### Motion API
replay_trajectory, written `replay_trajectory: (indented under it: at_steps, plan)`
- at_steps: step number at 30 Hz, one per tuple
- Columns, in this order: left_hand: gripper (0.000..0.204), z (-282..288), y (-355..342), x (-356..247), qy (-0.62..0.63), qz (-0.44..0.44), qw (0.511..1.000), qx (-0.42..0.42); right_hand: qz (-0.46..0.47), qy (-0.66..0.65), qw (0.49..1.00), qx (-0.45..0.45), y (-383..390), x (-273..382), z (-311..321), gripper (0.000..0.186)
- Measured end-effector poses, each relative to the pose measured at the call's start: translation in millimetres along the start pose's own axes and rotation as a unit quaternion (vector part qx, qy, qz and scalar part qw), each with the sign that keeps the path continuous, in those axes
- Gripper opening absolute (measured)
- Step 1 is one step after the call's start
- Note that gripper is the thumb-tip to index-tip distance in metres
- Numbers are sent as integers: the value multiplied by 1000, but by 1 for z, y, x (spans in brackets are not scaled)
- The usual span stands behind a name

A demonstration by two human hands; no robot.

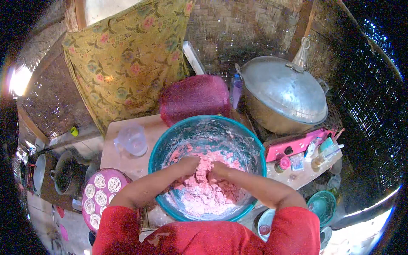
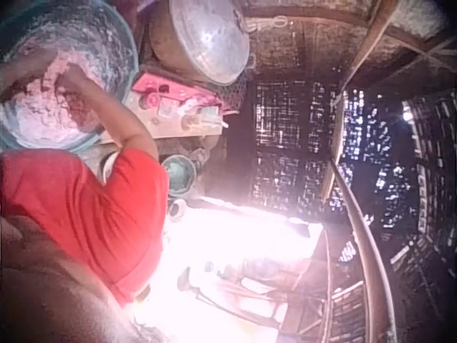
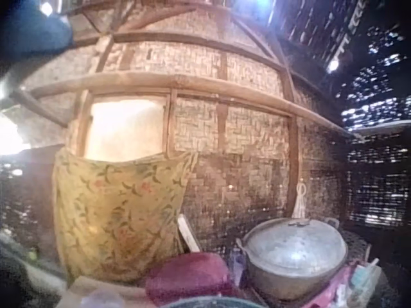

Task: The person kneads a pink dough mixture by hand in a large basin, repeatedly folding and pressing the mixture to incorporate white powder.

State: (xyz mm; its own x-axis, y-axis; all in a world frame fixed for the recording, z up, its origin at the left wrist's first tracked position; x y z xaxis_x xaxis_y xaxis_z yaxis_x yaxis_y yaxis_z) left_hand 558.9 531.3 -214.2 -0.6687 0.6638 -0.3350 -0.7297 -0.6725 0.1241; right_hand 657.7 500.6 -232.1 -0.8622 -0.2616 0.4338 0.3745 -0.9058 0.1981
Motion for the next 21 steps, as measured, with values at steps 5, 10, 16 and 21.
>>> replay_trajectory:
  at_steps: [5, 10, 16, 21]
  plan:
    - [27, 27, 8, -15, -41, -12, 990, 134, 71, 35, 995, 55, -11, 13, 36, 18]
    - [23, 54, 11, 5, 14, 28, 999, 40, 222, 277, 931, 79, -87, 21, 33, 27]
    - [22, 62, 37, 10, 36, 43, 998, 35, 104, 74, 966, 225, -55, -24, 27, 30]
    - [21, 68, 37, 5, 68, 36, 997, 24, 10, 30, 945, 326, 11, -42, 10, 34]
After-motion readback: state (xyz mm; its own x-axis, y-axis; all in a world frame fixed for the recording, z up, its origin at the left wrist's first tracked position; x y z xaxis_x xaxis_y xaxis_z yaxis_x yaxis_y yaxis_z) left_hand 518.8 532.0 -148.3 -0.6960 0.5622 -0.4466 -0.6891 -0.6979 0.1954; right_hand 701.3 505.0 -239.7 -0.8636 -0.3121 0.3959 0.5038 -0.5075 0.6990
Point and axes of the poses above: each hand's wrist, its own y-axis away from the middle knuckle, its own z-axis out of the back of the hand, x = y × z, the point moved 8 cm from there along -y, towards the middle knuckle, and after that the axes turned 1 degree about -x, right-handed, at the moved point
